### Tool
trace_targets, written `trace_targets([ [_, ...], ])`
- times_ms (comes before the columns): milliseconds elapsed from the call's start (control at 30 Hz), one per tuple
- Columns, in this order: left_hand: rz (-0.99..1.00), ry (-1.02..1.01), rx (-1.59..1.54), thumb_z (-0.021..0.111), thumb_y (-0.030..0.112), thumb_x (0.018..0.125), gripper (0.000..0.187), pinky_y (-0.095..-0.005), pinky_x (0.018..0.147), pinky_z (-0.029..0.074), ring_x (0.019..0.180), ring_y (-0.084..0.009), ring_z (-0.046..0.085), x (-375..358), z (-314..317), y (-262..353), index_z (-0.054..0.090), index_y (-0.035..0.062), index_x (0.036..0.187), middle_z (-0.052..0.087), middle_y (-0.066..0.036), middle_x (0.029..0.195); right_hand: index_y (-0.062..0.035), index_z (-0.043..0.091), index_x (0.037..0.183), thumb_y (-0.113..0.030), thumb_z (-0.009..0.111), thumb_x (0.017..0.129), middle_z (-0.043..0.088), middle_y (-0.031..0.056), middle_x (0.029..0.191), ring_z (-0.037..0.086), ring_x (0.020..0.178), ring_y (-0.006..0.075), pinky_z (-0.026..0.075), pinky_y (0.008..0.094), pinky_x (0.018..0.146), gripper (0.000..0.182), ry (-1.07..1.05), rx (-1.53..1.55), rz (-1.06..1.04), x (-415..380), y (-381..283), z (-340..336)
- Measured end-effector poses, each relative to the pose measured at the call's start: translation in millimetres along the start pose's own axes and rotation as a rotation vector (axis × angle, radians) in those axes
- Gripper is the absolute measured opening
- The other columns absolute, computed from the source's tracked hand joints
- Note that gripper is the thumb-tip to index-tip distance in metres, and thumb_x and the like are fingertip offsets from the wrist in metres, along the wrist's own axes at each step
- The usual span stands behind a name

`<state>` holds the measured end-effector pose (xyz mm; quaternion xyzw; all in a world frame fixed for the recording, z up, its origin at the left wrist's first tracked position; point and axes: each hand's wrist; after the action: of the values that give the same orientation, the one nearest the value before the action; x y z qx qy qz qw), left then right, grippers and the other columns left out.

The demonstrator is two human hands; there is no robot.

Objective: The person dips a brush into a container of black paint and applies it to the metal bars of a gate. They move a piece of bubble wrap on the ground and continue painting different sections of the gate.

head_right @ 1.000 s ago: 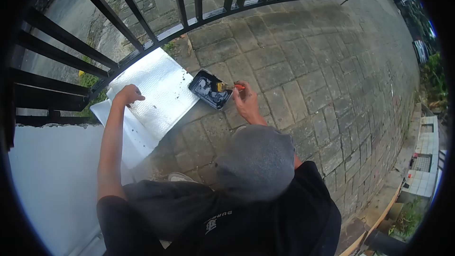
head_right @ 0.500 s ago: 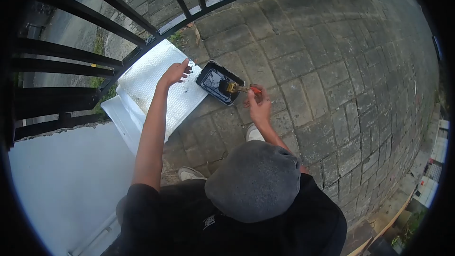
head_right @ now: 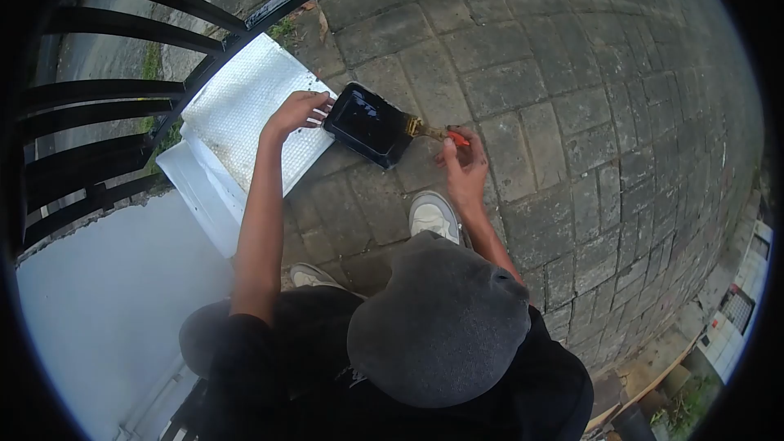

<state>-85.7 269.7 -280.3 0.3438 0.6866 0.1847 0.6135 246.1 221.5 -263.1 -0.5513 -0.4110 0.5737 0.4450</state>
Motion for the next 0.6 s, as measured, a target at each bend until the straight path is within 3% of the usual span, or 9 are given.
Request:
trace_targets([
  [200, 0.054, 0.013, -0.064, 0.060, 0.025, 0.089, 0.030, -0.0318, 0.072, 0.051, 0.080, -0.0158, 0.061, -14, 14, -11, 0.065, 0.0022, 0.107, 0.066, -0.007, 0.093, 0.0026, 0.052, 0.116, -0.017, 0.059, 0.093, 0.061, 0.0089, 0.083, 0.060, 0.068, 0.0132, 0.049, 0.0261, 0.061, 0.031, -0.057, -0.095, -0.003, -12, 5, -10],
  [433, 0.038, -0.017, -0.055, 0.065, 0.029, 0.086, 0.040, -0.0321, 0.077, 0.052, 0.086, -0.0158, 0.061, -26, 18, -4, 0.063, 0.0001, 0.113, 0.065, -0.010, 0.102, -0.0010, 0.056, 0.116, -0.016, 0.059, 0.092, 0.063, 0.0065, 0.091, 0.060, 0.072, 0.0108, 0.049, 0.0252, 0.064, 0.028, -0.075, -0.130, 0.059, -22, 13, -12],
  [600, 0.115, -0.031, 0.023, 0.066, 0.033, 0.086, 0.044, -0.0347, 0.087, 0.049, 0.099, -0.0200, 0.060, -19, 15, -14, 0.062, 0.0000, 0.114, 0.064, -0.011, 0.109, -0.0009, 0.056, 0.116, -0.017, 0.059, 0.092, 0.063, 0.0068, 0.090, 0.060, 0.072, 0.0112, 0.049, 0.0253, 0.064, 0.029, -0.079, -0.134, 0.084, -20, 13, -11],
])
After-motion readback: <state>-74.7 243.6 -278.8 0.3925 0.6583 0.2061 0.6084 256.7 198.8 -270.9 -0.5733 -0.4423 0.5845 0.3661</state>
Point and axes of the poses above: each hand's wrist, its own x-axis towards the middle knuckle, its own z-axis out of the palm, y = z × x
